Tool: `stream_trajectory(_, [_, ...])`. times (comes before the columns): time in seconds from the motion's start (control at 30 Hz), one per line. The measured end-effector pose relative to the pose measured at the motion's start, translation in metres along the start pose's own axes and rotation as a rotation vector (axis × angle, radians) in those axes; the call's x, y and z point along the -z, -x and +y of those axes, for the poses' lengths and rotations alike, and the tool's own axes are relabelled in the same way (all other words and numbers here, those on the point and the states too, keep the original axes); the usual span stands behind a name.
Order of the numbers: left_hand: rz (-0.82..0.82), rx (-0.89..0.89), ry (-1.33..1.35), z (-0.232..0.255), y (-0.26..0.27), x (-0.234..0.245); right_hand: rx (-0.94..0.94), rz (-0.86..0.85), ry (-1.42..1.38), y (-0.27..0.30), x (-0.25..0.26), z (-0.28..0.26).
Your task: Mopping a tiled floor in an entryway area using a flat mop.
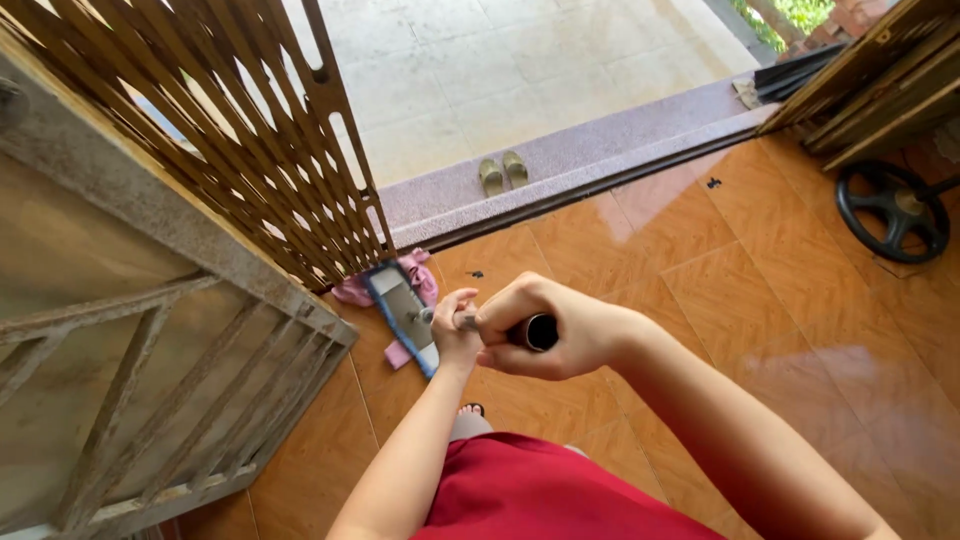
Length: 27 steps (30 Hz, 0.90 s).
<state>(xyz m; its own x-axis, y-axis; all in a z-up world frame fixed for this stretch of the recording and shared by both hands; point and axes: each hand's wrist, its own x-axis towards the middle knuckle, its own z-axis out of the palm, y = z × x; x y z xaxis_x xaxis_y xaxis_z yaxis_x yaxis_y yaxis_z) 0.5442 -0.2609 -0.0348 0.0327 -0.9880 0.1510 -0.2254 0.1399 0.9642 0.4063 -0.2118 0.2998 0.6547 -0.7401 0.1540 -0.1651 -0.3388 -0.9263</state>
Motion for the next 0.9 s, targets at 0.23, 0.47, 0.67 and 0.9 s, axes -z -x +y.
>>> stream_trajectory(0.23, [-0.127,0.021,0.105,0.012,-0.036,-0.039,-0.056,0.041,0.085,-0.008,0.016,0.006])
stream_trajectory(0.47, [-0.165,-0.014,0.0,0.048,-0.045,-0.039,-0.072,0.111,0.131,-0.003,0.031,-0.003])
stream_trajectory(0.67, [-0.165,-0.091,-0.13,0.104,-0.048,-0.028,-0.076,0.156,0.02,0.009,0.071,-0.037])
stream_trajectory(0.9, [-0.095,-0.044,-0.238,0.077,-0.03,-0.002,0.023,0.213,-0.272,0.008,0.065,0.003])
